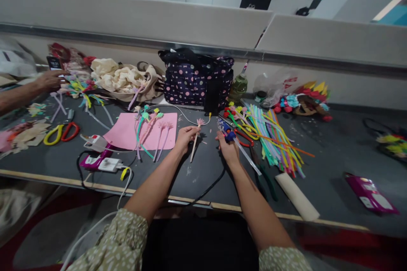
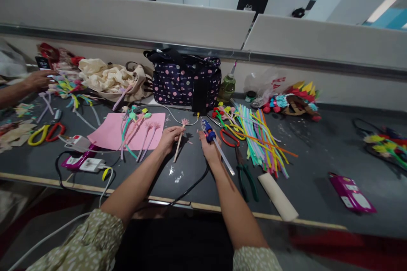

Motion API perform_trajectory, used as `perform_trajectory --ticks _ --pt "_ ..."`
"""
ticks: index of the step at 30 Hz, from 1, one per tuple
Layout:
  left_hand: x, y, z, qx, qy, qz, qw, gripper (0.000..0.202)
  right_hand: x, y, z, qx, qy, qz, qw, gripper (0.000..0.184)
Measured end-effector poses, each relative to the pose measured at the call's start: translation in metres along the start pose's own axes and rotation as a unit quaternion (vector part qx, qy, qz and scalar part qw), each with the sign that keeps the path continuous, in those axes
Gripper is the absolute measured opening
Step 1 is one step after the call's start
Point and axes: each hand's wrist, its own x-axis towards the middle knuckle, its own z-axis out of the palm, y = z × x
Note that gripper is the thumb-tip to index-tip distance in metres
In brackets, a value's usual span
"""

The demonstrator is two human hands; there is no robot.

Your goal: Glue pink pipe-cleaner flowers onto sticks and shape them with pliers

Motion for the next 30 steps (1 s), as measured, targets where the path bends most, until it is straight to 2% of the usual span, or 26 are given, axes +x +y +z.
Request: perform_trajectory --ticks 3,10,18,30 --pt "0.0010 -0.0008 -0.0007 -0.005 0.006 0.001 1.000 0.026 -0.0013 0.0024 0.0012 0.008 -0.013 -0.008 1.000 0.052" --pt "0.0011 -0.0008 -0.0003 0.002 0.024 0.010 1.000 0.026 -0.0054 0.0062 0.0049 0.027 -0.087 -0.050 0.995 0.041" --pt "0.0019 -0.0025 -0.0007 0.014 0.009 0.009 1.000 0.029 -0.0070 0.0062 0.0058 0.019 -0.135 -0.055 0.989 0.038" --pt "-0.0012 -0.0015 0.0010 0.027 -0.011 0.012 0.999 0.029 -0.0079 0.0062 0.0075 0.004 -0.123 -0.049 0.991 0.038"
